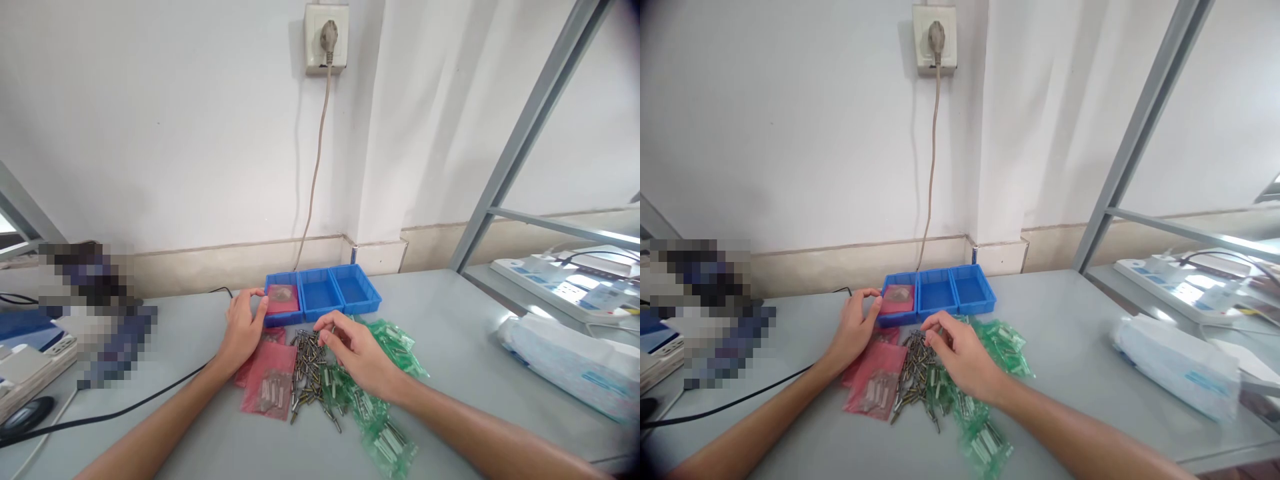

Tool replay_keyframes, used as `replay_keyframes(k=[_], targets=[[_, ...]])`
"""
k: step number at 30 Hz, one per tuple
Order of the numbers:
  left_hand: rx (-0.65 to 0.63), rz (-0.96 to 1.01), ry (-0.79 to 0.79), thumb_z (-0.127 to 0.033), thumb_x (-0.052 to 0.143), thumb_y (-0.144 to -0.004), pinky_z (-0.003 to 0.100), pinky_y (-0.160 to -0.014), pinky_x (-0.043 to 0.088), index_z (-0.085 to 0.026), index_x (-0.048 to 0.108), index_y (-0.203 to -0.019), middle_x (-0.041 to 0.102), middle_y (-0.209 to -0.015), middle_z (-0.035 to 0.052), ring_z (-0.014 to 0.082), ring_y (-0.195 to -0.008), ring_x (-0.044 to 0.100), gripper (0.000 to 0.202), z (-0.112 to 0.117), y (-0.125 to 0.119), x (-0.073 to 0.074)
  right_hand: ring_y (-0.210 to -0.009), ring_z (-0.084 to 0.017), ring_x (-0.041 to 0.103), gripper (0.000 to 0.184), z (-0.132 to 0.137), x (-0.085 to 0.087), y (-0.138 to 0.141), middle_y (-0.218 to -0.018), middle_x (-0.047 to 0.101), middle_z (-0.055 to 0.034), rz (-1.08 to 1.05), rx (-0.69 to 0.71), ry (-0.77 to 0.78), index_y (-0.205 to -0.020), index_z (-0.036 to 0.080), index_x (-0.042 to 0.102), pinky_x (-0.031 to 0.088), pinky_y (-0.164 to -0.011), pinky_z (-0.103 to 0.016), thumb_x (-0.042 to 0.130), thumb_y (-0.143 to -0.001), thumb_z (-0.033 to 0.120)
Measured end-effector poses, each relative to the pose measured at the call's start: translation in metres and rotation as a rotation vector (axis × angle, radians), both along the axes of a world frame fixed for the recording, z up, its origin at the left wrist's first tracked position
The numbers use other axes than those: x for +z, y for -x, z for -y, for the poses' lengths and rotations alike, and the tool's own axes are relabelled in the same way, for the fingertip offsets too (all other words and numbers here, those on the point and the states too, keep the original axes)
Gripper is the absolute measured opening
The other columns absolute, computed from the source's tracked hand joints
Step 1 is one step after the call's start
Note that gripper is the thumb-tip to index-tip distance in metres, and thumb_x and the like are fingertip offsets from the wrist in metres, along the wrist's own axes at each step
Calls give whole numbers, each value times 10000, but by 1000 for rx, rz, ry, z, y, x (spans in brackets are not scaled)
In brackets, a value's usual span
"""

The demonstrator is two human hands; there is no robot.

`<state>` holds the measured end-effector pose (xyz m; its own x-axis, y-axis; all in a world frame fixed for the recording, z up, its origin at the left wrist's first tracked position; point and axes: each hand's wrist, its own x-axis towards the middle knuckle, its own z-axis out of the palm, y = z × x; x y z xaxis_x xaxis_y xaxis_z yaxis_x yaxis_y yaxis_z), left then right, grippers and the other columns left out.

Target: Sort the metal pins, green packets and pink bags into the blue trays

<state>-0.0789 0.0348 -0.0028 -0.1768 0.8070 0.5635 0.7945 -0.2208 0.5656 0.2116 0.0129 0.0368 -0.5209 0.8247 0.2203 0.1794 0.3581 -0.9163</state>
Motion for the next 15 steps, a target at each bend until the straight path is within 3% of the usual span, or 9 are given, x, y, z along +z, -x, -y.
replay_keyframes(k=[8,15], targets=[[-50,-371,-42,-397,443,-1146,557,-1094,321,-302,747,-1157,747,-1280,52,343,-1286,535,319,15,-9,11,-704,-138,559,186,-1,0,1,-919,698,15,21,11,-40,-1102,250,692,414,-627,-263,524,-1116,330],[-89,-475,-37,-394,434,-1153,573,-1135,280,-319,761,-1190,756,-1278,43,340,-1303,542,338,16,-9,8,-856,-174,634,184,4,4,1,-939,718,4,145,51,-200,-1043,234,699,460,-766,-292,528,-1109,238]])
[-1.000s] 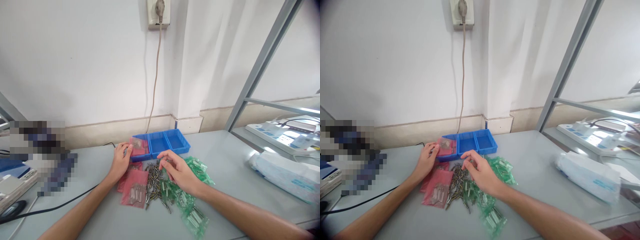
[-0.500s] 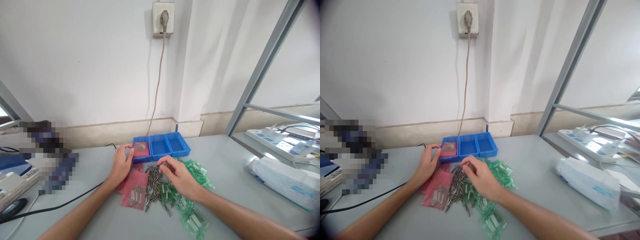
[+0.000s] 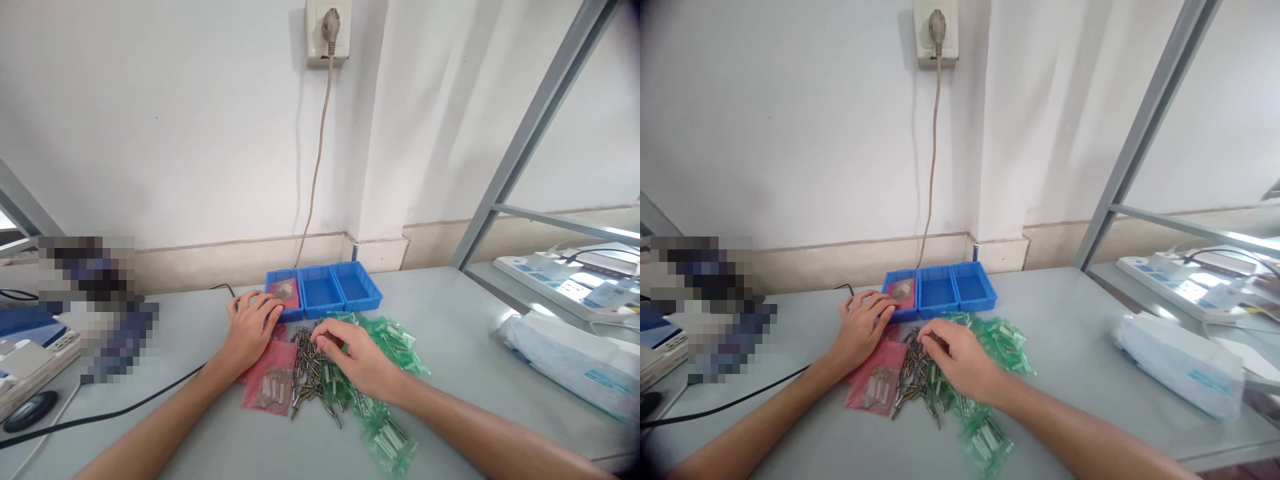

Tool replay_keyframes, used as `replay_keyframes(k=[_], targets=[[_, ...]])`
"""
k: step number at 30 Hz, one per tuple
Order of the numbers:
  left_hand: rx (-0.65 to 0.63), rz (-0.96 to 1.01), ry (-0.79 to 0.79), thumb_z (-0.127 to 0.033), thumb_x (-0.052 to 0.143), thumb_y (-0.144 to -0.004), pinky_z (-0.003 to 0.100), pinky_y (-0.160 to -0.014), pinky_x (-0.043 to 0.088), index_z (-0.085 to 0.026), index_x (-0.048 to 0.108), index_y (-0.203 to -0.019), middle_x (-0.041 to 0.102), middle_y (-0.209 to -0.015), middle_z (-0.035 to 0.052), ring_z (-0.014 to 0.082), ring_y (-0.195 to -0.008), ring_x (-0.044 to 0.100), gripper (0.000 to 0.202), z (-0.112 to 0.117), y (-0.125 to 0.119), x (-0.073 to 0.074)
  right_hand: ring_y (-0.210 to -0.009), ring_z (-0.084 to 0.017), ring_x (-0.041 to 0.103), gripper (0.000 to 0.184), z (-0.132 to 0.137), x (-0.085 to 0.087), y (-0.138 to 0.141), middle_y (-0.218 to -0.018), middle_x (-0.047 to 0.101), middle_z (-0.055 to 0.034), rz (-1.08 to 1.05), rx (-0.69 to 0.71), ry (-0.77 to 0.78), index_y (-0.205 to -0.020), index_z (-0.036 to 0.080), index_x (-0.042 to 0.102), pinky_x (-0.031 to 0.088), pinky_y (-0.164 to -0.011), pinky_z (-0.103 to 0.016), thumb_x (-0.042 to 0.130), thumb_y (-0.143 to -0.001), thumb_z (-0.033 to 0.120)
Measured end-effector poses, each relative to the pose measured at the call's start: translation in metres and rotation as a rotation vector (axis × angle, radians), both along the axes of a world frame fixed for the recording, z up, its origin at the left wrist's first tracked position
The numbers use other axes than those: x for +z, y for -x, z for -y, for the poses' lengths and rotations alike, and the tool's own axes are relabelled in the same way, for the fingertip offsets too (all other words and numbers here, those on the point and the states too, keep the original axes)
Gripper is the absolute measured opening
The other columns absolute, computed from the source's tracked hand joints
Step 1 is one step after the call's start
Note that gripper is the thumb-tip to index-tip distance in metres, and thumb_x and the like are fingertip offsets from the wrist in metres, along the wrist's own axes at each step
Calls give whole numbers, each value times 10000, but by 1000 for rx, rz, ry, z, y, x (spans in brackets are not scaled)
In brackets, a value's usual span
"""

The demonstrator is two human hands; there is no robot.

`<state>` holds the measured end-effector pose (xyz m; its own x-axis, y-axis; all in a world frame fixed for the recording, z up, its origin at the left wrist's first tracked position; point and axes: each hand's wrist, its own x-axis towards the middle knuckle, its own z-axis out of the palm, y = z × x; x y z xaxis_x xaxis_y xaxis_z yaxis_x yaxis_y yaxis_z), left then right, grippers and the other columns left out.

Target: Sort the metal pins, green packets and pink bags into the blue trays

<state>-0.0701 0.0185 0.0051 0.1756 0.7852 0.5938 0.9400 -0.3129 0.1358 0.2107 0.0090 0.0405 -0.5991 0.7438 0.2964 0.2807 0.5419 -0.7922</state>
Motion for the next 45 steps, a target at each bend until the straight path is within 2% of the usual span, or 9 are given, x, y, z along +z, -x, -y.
replay_keyframes(k=[9,14,21,25,28,31,36,40,45], targets=[[-103,-70,-10,-388,483,-1137,541,-1134,335,-275,666,-1287,662,-1436,86,324,-1361,531,262,3,-3,5,-1019,-228,623,261,-1,-8,1,-1084,737,-65,184,181,-312,-1161,213,737,477,-981,-398,477,-1148,230],[-117,-62,6,-370,506,-1134,525,-1127,347,-272,663,-1288,653,-1437,88,315,-1354,532,242,3,-7,3,-1150,-250,574,291,2,-7,-1,-1290,687,-96,294,222,-381,-1274,223,719,513,-1032,-410,465,-1138,183],[-123,-2,53,-391,514,-1131,513,-1130,362,-280,663,-1306,639,-1430,87,308,-1370,507,255,1,-6,-1,-1198,-266,552,313,5,-7,-2,-1433,645,-90,375,272,-465,-1321,259,717,529,-1059,-445,490,-1123,171],[-121,14,72,-372,522,-1130,514,-1131,364,-284,658,-1312,630,-1434,81,306,-1378,499,244,1,-6,0,-1246,-289,528,498,5,-8,-2,-1567,579,-96,418,297,-529,-1464,269,653,528,-1066,-483,454,-1070,39],[-119,17,77,-363,527,-1128,516,-1131,363,-279,656,-1310,626,-1435,77,306,-1377,499,238,2,-7,0,-1219,-296,530,624,6,-6,-2,-1683,471,-87,461,302,-532,-1534,263,599,543,-1038,-501,428,-1012,-33],[-121,20,76,-354,537,-1125,514,-1128,363,-273,656,-1304,626,-1433,79,305,-1369,502,230,2,-7,0,-1222,-303,527,629,7,-5,-1,-1752,387,-74,453,329,-534,-1570,243,567,547,-1039,-514,427,-1016,-19],[-117,26,67,-344,545,-1118,513,-1128,369,-272,661,-1292,635,-1423,80,308,-1367,508,221,3,-8,1,-1316,-301,515,614,6,-9,-1,-1673,518,-105,355,380,-530,-1657,215,457,524,-1101,-523,395,-1076,26],[-118,22,76,-373,536,-1120,521,-1126,367,-277,654,-1301,636,-1430,85,314,-1378,505,236,7,-10,4,-1309,-285,542,587,4,-8,-1,-1612,579,-125,281,342,-460,-1611,221,516,538,-1116,-509,380,-1076,22],[-119,29,59,-387,503,-1127,513,-1122,373,-283,655,-1316,642,-1444,92,321,-1382,523,264,9,-10,5,-1447,-246,543,509,-1,-8,-1,-1597,563,-134,70,225,-326,-1580,231,528,481,-1230,-469,375,-1115,91]])
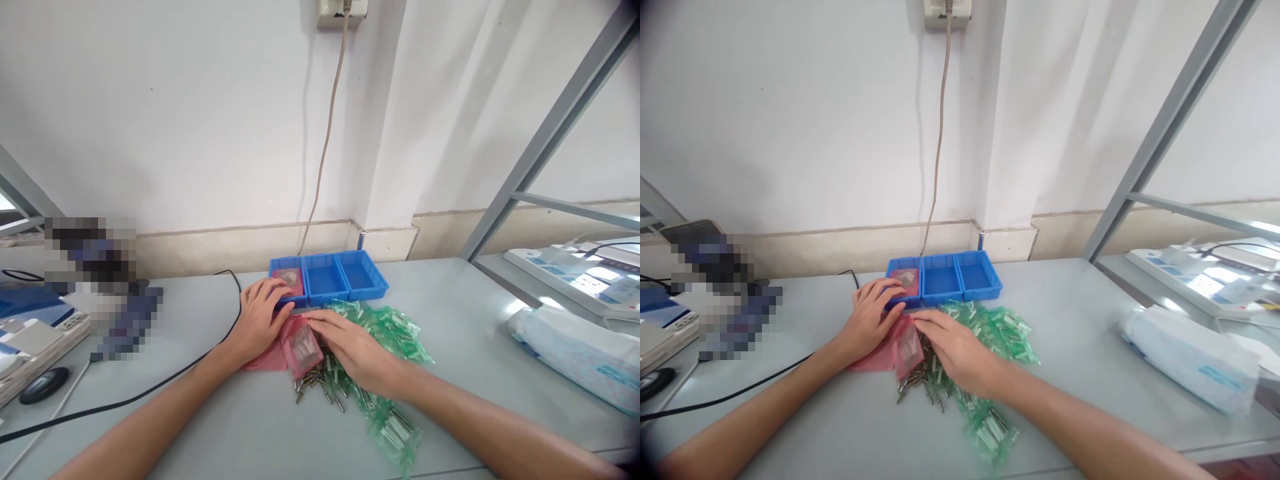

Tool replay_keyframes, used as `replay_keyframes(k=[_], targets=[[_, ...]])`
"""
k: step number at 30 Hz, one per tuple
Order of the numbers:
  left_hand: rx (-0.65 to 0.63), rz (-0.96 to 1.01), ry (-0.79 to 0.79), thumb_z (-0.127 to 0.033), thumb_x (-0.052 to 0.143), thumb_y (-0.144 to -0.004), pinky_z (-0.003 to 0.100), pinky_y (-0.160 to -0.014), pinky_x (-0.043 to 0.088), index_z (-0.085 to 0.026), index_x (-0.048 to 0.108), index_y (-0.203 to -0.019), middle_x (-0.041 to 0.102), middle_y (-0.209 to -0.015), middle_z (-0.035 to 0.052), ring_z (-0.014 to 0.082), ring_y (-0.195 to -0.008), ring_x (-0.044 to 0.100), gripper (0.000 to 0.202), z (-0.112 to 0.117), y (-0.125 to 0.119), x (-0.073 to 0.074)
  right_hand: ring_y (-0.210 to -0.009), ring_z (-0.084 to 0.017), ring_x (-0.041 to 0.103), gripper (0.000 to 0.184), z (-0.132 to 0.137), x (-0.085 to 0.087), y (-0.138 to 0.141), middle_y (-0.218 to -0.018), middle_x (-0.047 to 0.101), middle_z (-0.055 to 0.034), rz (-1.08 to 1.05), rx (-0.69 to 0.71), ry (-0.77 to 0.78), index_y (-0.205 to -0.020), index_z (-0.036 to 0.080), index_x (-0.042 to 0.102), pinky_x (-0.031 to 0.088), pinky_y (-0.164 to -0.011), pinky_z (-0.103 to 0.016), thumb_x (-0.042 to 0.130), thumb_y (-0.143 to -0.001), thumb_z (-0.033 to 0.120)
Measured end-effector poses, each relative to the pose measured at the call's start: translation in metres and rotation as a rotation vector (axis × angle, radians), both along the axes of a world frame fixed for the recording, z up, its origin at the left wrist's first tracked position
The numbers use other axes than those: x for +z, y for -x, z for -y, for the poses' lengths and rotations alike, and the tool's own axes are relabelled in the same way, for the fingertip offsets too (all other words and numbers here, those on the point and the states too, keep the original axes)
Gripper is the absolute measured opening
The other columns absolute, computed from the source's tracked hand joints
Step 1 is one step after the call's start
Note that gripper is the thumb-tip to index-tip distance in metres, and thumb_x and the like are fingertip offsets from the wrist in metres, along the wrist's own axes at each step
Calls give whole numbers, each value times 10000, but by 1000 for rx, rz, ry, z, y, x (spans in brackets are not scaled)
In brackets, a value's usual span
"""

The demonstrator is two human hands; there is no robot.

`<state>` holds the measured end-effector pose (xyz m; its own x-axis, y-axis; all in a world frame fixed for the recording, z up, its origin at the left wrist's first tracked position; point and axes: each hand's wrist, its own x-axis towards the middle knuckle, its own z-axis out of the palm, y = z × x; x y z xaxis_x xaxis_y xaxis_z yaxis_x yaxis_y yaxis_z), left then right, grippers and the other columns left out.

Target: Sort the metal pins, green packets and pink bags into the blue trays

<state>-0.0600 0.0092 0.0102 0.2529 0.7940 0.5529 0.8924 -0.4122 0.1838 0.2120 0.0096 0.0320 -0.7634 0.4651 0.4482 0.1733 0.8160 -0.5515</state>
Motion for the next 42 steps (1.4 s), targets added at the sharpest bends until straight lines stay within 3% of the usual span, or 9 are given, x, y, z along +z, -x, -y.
replay_keyframes(k=[7,11,16,19,25,29,32,38,42], targets=[[-29,-37,-118,-302,485,-1126,488,-1164,361,-304,434,-1618,583,-1552,127,323,-1403,540,495,3,0,-1,-1408,-246,598,438,-3,-1,0,-1518,629,-100,-147,-145,54,-1509,289,600,487,-1229,-484,486,-1106,159],[-76,-71,-135,-255,543,-1086,521,-1178,363,-330,383,-1652,530,-1610,137,334,-1434,524,593,8,0,1,-1435,-259,572,500,-1,1,1,-1546,606,-92,-190,-160,81,-1542,317,577,480,-1231,-477,621,-1061,188],[-155,-29,-81,-250,575,-1034,568,-1172,398,-371,647,-1454,588,-1559,97,350,-1430,526,443,16,-1,5,-1394,-287,606,459,0,3,0,-1508,635,-110,-228,-186,105,-1496,304,619,507,-1201,-499,698,-1045,323],[-201,102,-27,-358,500,-1084,547,-1155,449,-300,754,-1258,694,-1387,105,329,-1329,582,313,20,-6,7,-1271,-287,676,309,-1,3,-1,-1394,704,-101,-201,-219,164,-1336,295,721,600,-1075,-464,705,-1041,385],[-175,359,95,-505,459,-1117,432,-1011,559,-234,749,-981,759,-1115,96,283,-1086,677,420,19,-15,11,-1218,-250,692,209,1,5,-1,-1352,720,-60,-180,-172,197,-1210,317,799,626,-943,-366,645,-1068,312],[-172,464,156,-482,477,-1121,380,-974,549,-221,724,-979,761,-1086,63,252,-1034,681,387,18,-16,13,-1053,-219,715,188,2,8,-1,-1227,769,-45,-199,-201,248,-1210,298,776,604,-882,-340,676,-1050,298],[-124,512,202,-508,453,-1123,351,-843,545,-211,692,-998,738,-972,51,234,-890,663,401,21,-18,13,-926,-208,713,199,3,9,-1,-1126,789,-33,-184,-283,290,-1235,298,747,586,-775,-321,663,-1057,330],[-144,573,320,-554,422,-1122,329,-775,515,-200,654,-937,697,-895,44,216,-812,606,462,27,-24,10,-1111,-224,690,364,1,7,-1,-1252,771,-47,-228,-249,165,-1388,300,682,550,-1018,-406,464,-1116,196],[-184,709,446,-586,449,-1110,321,-805,522,-189,647,-932,707,-939,45,214,-848,613,478,30,-24,11,-1221,-243,633,483,-1,2,0,-1328,693,-73,-224,-242,54,-1484,338,620,548,-1045,-432,457,-1090,113]])
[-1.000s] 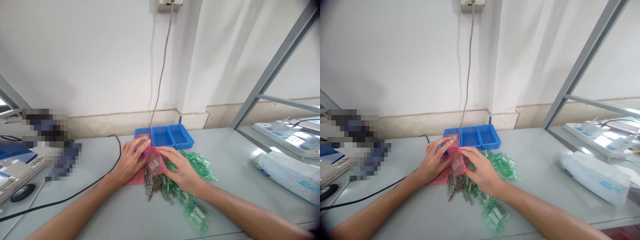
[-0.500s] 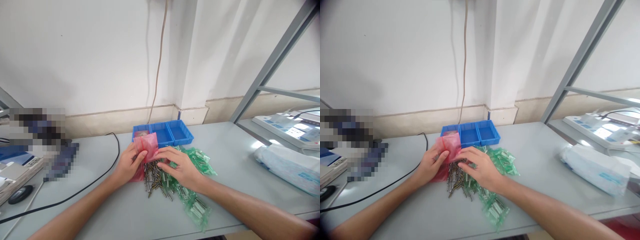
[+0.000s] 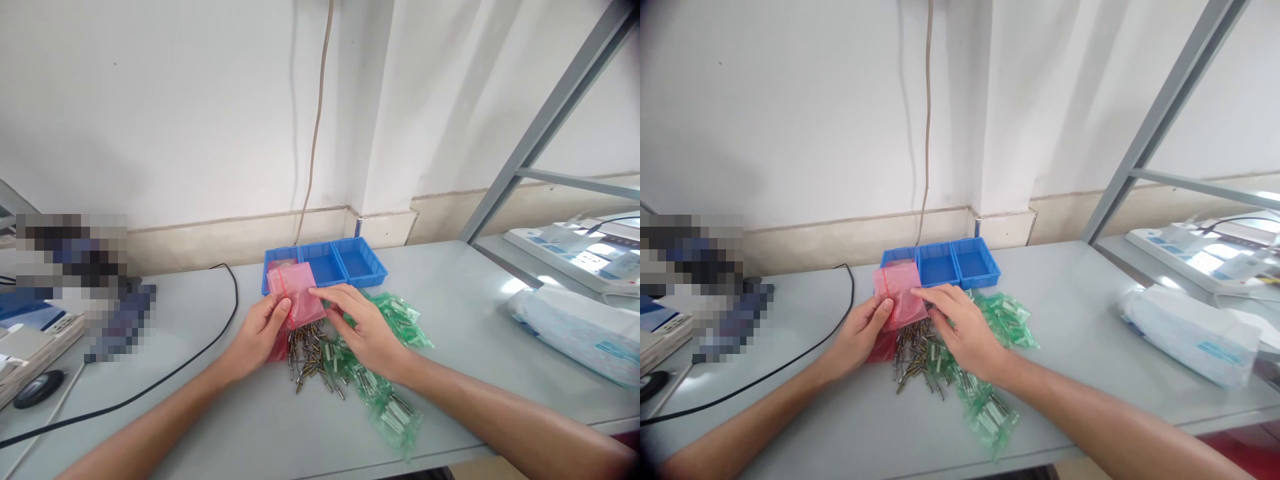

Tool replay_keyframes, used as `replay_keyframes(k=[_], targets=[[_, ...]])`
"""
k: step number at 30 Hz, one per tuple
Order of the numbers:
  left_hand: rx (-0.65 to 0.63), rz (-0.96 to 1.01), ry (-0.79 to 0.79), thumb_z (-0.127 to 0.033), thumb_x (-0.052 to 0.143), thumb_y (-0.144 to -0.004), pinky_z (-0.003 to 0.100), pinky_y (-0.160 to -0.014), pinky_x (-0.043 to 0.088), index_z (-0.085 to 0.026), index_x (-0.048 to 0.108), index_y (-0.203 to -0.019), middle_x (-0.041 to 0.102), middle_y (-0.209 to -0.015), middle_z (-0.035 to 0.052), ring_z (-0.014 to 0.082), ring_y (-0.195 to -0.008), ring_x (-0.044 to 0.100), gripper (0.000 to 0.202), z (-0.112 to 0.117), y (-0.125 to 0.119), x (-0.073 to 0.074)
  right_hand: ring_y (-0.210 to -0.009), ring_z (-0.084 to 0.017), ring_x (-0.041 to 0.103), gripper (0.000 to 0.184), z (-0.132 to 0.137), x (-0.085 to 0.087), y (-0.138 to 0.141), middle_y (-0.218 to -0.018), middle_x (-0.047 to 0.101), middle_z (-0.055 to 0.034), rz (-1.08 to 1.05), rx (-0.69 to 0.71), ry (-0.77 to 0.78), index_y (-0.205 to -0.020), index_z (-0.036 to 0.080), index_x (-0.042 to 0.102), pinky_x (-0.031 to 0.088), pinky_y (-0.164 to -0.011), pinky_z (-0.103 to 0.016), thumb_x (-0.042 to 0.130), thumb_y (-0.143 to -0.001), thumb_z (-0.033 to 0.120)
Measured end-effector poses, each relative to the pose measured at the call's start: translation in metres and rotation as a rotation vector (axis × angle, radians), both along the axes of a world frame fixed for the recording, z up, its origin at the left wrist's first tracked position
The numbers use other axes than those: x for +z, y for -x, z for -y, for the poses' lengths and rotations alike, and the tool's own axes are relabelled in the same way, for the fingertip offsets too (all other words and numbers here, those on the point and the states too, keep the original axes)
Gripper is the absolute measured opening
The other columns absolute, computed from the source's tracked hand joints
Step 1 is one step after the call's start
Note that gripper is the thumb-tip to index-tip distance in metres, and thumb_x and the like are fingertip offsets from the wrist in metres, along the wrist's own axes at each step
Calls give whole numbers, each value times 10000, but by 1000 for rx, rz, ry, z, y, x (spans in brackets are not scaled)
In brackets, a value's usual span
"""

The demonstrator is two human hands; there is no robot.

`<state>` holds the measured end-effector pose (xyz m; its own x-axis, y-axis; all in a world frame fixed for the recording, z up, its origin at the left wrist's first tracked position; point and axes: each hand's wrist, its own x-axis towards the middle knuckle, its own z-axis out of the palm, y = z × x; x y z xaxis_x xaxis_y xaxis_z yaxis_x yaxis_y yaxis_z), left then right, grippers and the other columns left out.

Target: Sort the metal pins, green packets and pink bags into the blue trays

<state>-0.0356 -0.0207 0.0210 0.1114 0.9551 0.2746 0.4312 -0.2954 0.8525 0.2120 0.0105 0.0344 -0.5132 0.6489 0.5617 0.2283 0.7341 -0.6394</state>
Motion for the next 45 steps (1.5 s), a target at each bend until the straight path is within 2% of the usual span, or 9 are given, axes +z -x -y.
replay_keyframes(k=[5,10,16,21,25,30,37,41,45], targets=[[-146,110,145,-565,451,-1123,303,-789,524,-174,669,-1006,697,-943,32,194,-829,607,463,5,-4,10,-1147,-249,615,510,-1,-3,0,-1212,607,-97,15,-33,-88,-1448,315,647,571,-980,-427,536,-1025,50],[-208,-50,-61,-506,508,-1115,386,-1062,494,-189,716,-1034,675,-1223,91,265,-1167,610,387,7,-9,20,-1149,-263,628,291,-2,1,-2,-1216,657,-96,6,-74,-155,-1099,267,732,547,-961,-438,538,-1036,60],[-170,-112,-255,-489,460,-1136,438,-1171,432,-198,749,-1012,412,-1649,108,290,-1378,515,429,9,-2,18,-1039,-226,689,191,0,3,-4,-1131,753,-46,-41,-89,33,-1133,262,646,525,-916,-378,476,-1115,177],[-160,-192,-298,-263,446,-1150,416,-1069,466,-283,698,-1325,707,-1283,76,240,-1213,603,308,11,-4,13,-787,-189,638,189,-1,-1,-1,-888,677,-5,-159,-160,292,-1056,255,615,511,-726,-316,522,-1128,403],[-149,-301,-387,-81,412,-1097,392,-1034,462,-302,605,-1465,692,-1297,70,221,-1190,610,471,12,-6,5,-667,-175,585,195,-4,-5,3,-824,619,18,-298,-96,500,-1134,278,572,504,-590,-290,589,-1088,466],[-92,-320,-385,-144,591,-1050,388,-1017,463,-283,653,-1411,700,-1259,72,238,-1159,617,392,11,-6,2,-611,-161,597,298,-4,-4,5,-880,673,22,-380,-40,634,-1254,316,513,491,-541,-281,666,-1044,461],[50,-72,-160,-391,564,-1106,319,-839,482,-217,758,-1061,728,-998,35,202,-927,640,264,10,-8,12,-677,-171,699,262,0,2,3,-825,697,6,-200,37,533,-1082,240,688,525,-688,-321,437,-1110,312],[86,-19,-86,-461,566,-1094,301,-767,454,-192,713,-911,686,-897,15,185,-835,595,357,12,-11,13,-742,-172,608,165,0,3,3,-855,630,8,-111,-13,368,-978,243,677,468,-688,-308,570,-1077,321],[75,-55,-109,-468,563,-1095,296,-731,427,-193,611,-767,584,-789,-2,169,-768,519,430,12,-12,13,-847,-189,561,293,-2,1,3,-926,576,-14,-126,-64,287,-823,227,615,454,-730,-310,609,-1074,379]])
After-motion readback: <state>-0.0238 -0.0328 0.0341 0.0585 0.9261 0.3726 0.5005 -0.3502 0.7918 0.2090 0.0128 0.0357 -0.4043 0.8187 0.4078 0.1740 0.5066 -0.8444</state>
